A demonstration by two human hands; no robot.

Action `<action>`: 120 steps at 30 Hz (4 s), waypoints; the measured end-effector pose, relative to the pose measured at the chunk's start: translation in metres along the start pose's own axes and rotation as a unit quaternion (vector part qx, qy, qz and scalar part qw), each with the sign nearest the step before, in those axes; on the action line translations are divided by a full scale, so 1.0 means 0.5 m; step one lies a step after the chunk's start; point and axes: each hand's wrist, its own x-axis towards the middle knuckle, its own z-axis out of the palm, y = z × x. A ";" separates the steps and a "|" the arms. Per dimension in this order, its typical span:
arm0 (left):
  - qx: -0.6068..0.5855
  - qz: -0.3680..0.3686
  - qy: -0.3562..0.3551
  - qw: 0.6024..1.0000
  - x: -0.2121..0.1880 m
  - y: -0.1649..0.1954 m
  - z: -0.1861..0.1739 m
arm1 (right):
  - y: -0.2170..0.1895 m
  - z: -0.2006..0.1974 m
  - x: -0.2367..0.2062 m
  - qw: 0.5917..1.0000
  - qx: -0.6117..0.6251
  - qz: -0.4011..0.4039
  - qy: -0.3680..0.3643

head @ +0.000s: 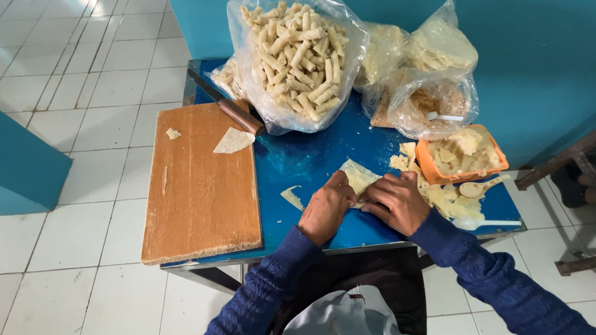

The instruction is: The person sits at a blue table and wraps snack rolls: they spoon brown filling from a plastic bag onto thin square pastry sheets, fold the sheets over the filling by hand, and place the finished rolls with a pile of already wrapped rolls in a plastic bag on the table.

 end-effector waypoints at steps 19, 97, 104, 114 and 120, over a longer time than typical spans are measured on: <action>0.005 -0.006 0.000 1.000 0.010 -0.009 -0.001 | 0.002 0.013 0.005 0.999 0.016 0.045 -0.009; 0.170 0.022 0.037 0.984 -0.047 0.070 -0.046 | 0.005 0.027 0.007 0.996 0.006 0.085 0.005; 0.239 0.016 0.058 0.969 -0.014 0.059 -0.005 | -0.008 0.025 0.002 0.997 -0.023 0.062 0.034; 0.190 0.003 0.085 0.978 -0.013 0.049 -0.005 | -0.034 0.005 0.012 0.993 -0.098 0.030 0.066; 0.252 0.010 0.093 0.963 -0.009 0.059 -0.005 | -0.064 0.012 -0.009 0.978 -0.187 0.051 0.075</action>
